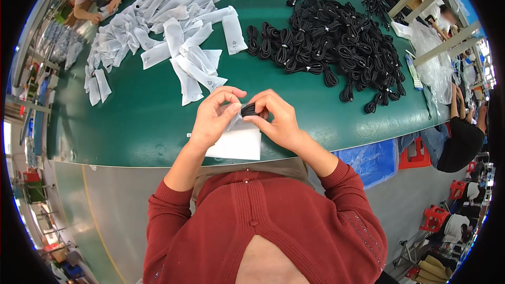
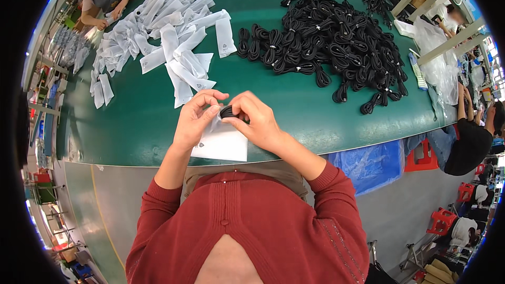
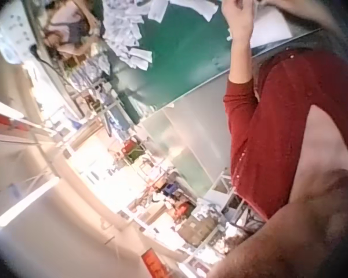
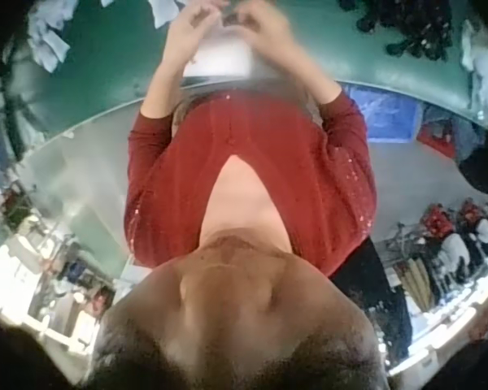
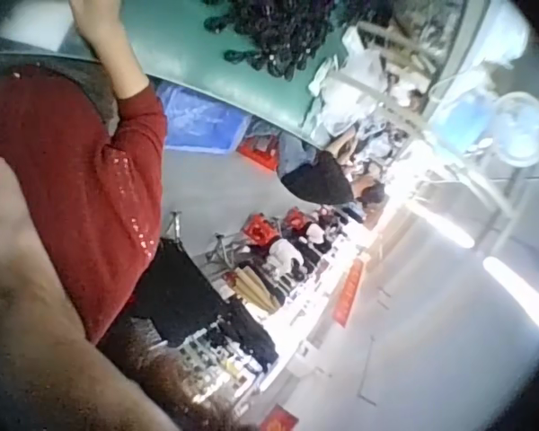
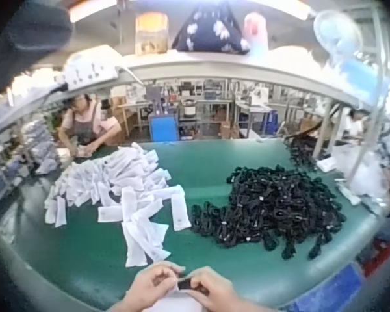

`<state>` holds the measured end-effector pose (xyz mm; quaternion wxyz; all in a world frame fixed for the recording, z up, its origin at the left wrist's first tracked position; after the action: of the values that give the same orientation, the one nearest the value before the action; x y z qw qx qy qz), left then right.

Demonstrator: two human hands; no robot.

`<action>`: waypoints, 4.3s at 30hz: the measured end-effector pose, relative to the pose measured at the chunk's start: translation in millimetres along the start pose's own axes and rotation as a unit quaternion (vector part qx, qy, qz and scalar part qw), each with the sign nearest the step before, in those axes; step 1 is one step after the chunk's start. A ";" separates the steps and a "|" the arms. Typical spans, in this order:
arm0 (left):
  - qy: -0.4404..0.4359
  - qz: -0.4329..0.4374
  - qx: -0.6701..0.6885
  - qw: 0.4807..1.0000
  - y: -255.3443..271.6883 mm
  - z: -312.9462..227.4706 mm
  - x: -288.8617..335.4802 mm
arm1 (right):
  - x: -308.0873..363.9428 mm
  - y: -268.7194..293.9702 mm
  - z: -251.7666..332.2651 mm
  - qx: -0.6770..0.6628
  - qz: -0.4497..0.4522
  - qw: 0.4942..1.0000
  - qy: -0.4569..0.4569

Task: The person repeatedly picks up black cables from a large pile on a green table, places each one into a small white paper sleeve, and sets the packaged unit aside. The task involves continuous manual handling of cables and sleeves in a repetitive assembly line manner.

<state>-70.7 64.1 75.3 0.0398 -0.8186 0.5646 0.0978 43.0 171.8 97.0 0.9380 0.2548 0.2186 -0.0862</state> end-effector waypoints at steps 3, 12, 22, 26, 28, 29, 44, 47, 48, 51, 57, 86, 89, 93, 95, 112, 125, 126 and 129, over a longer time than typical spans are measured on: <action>0.022 -0.005 0.138 0.990 7.2 15.7 0.0 | -6.2 3.2 7.3 -0.007 0.017 0.998 0.066; 0.060 -0.046 0.414 0.907 7.5 38.0 0.6 | -14.3 -15.3 3.0 0.074 0.005 0.995 0.073; 0.031 -0.017 0.341 0.940 -2.8 35.0 -6.8 | -4.6 -22.1 23.9 0.233 -0.043 0.961 0.143; 0.025 -0.031 0.310 0.950 1.1 38.3 -7.7 | -5.9 -27.0 21.6 0.253 -0.007 0.956 0.149; 0.018 -0.038 0.287 0.957 2.9 34.7 -5.8 | -9.8 -27.6 23.0 0.236 -0.027 0.964 0.119; 0.020 -0.037 0.296 0.954 3.6 32.0 -5.4 | -12.0 -26.3 25.2 0.241 -0.034 0.964 0.105; 0.153 0.092 0.066 0.982 -12.6 18.3 8.7 | -76.9 38.1 11.6 0.149 -0.033 0.988 0.009; 0.121 -0.150 -0.207 0.959 78.3 -10.2 -3.4 | -109.0 55.1 -23.9 0.304 -0.075 0.950 0.005; 0.035 -0.255 -0.383 0.887 100.7 -24.0 1.1 | -116.2 54.4 -39.3 0.381 -0.082 0.921 0.019; 0.018 -0.267 -0.502 0.822 105.1 -50.5 -3.1 | -120.3 48.5 -121.5 0.493 -0.007 0.865 -0.095; -0.025 -0.048 -0.411 0.910 26.0 16.3 23.6 | -108.6 28.2 -150.9 0.530 0.099 0.836 -0.100; -0.095 -0.048 -0.465 0.879 -36.1 12.3 59.6 | 18.3 9.4 -55.4 0.456 0.044 0.887 -0.049; -0.033 -0.054 -0.405 0.912 -35.0 11.9 59.3 | 41.8 20.3 -53.3 0.385 0.030 0.916 -0.111; -0.014 0.017 -0.380 0.925 -51.1 21.8 54.7 | 59.6 15.9 -44.6 0.441 0.027 0.895 -0.070; -0.017 0.022 -0.388 0.921 -56.1 26.0 53.4 | 65.5 12.5 -51.8 0.399 0.024 0.910 -0.112; 0.097 -0.037 -0.255 0.961 -43.1 50.0 54.3 | 94.1 14.8 -7.2 0.116 0.025 0.978 -0.171; 0.010 -0.032 -0.251 0.967 -41.8 34.7 53.9 | 92.2 5.1 -15.6 0.131 0.100 0.979 -0.120; -0.001 -0.022 -0.265 0.964 -42.2 31.4 53.5 | 90.7 4.8 -16.4 0.122 0.114 0.979 -0.114; -0.046 0.017 -0.314 0.948 -47.6 16.4 52.7 | 110.9 -6.2 -52.5 -0.193 0.124 0.876 -0.424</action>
<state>-10.2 35.9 46.3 -0.1950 -0.7743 0.5167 0.3088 120.7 188.0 3.2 0.9745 0.0332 -0.2206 -0.0250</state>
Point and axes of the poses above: each hand's wrist, its own x-axis away from the middle knuckle, its own y-axis out of the back of the hand, z = x × y, the point moved 7 cm from there along -x, towards the middle knuckle, and after that the axes turned 13 degrees about z, right-handed, at the moved point
